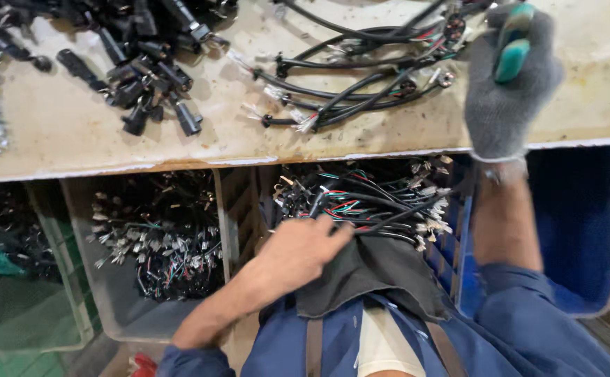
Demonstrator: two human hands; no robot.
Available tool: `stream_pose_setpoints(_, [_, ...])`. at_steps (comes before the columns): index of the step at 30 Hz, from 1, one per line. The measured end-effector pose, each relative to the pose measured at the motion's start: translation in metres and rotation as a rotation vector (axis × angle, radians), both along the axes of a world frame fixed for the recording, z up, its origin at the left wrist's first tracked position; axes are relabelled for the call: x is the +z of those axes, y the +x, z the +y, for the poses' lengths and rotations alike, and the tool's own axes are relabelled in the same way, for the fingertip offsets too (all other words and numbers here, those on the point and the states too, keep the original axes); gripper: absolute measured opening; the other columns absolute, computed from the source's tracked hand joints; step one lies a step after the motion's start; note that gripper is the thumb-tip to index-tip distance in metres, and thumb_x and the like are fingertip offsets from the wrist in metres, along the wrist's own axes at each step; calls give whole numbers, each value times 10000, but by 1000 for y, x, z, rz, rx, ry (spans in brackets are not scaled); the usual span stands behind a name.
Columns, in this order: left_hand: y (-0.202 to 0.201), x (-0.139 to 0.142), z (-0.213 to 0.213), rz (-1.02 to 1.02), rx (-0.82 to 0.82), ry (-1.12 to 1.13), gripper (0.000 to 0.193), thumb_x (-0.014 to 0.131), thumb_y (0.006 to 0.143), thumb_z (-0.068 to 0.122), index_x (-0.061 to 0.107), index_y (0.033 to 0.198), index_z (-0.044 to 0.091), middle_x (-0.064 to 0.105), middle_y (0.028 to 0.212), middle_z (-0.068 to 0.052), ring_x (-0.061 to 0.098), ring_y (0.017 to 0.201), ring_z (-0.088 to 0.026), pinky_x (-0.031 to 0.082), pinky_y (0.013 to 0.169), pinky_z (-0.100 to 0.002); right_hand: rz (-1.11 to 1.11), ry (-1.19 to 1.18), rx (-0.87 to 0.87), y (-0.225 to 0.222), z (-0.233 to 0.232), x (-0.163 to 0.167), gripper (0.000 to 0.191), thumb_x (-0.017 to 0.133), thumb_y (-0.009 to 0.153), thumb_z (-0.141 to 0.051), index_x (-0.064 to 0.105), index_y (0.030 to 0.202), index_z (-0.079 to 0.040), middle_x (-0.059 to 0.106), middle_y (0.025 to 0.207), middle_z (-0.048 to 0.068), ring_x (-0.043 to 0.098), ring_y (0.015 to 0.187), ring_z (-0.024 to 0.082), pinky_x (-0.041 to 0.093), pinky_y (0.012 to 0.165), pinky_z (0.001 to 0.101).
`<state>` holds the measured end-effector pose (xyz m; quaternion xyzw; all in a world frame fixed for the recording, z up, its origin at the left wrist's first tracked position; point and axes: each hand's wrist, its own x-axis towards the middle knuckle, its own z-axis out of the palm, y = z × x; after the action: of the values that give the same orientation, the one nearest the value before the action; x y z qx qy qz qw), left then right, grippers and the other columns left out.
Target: The person uses pliers to strip and crimp the ends of black wires, fits terminals and connector housings onto the prepared wire ends, and lays the finished wire harnesses on the workbench. They repeatedly pick new wires from the bench and sort finished assemblies into piles.
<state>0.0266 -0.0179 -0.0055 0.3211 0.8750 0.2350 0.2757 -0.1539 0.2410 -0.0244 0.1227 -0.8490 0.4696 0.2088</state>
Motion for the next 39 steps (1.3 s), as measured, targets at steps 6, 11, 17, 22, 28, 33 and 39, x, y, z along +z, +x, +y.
stream_pose_setpoints(6, [8,8,-15,93,25,52,425,658,759,118,686,1181,160,658,928,-136,662,888,-322,457,778,-436,333,810,229,-31,-4,4,227,785,944,-10,621,1100,-13,695,1144,128,655,748,168,516,586,279])
stream_pose_setpoints(11, [0,26,-24,1,-50,228,450,631,787,106,693,1233,107,664,836,-95,664,799,-315,471,793,-461,377,730,193,-17,-3,25,164,790,1018,24,644,1087,-6,657,1054,119,670,782,227,513,605,338])
stream_pose_setpoints(17, [-101,-8,-91,959,580,-262,518,568,904,-61,663,1394,75,630,1410,-251,578,1278,-392,494,1066,-473,51,595,243,75,-20,1,365,740,882,-8,682,1241,-35,682,1183,202,687,1017,367,572,855,451])
stream_pose_setpoints(22, [-184,-62,-162,1031,567,-265,451,600,935,-105,674,1349,58,629,1358,-170,545,1329,-360,342,1168,-549,-222,547,274,80,-7,-10,436,819,813,-97,691,1224,-26,664,1161,207,651,1059,359,554,866,450])
stream_pose_setpoints(28, [-176,-25,-165,982,472,-9,442,830,845,-26,685,1252,65,643,1391,-176,549,1322,-373,394,1115,-537,-78,709,126,72,-9,-8,242,821,889,-76,692,1093,-84,654,1037,124,664,851,339,516,713,452])
stream_pose_setpoints(33, [-121,-29,-121,422,589,906,494,881,848,-99,657,1248,86,680,1394,-128,644,1324,-292,527,1182,-441,-184,695,216,83,-19,-7,309,818,893,-111,664,1161,-96,633,999,130,667,822,341,515,673,450])
stream_pose_setpoints(39, [-59,-20,-11,-428,20,1149,194,737,956,61,674,1140,52,743,1108,-101,714,1111,-205,597,964,-334,-320,818,316,72,-17,-2,466,795,783,-94,646,1223,-77,672,970,153,685,773,362,537,635,463])
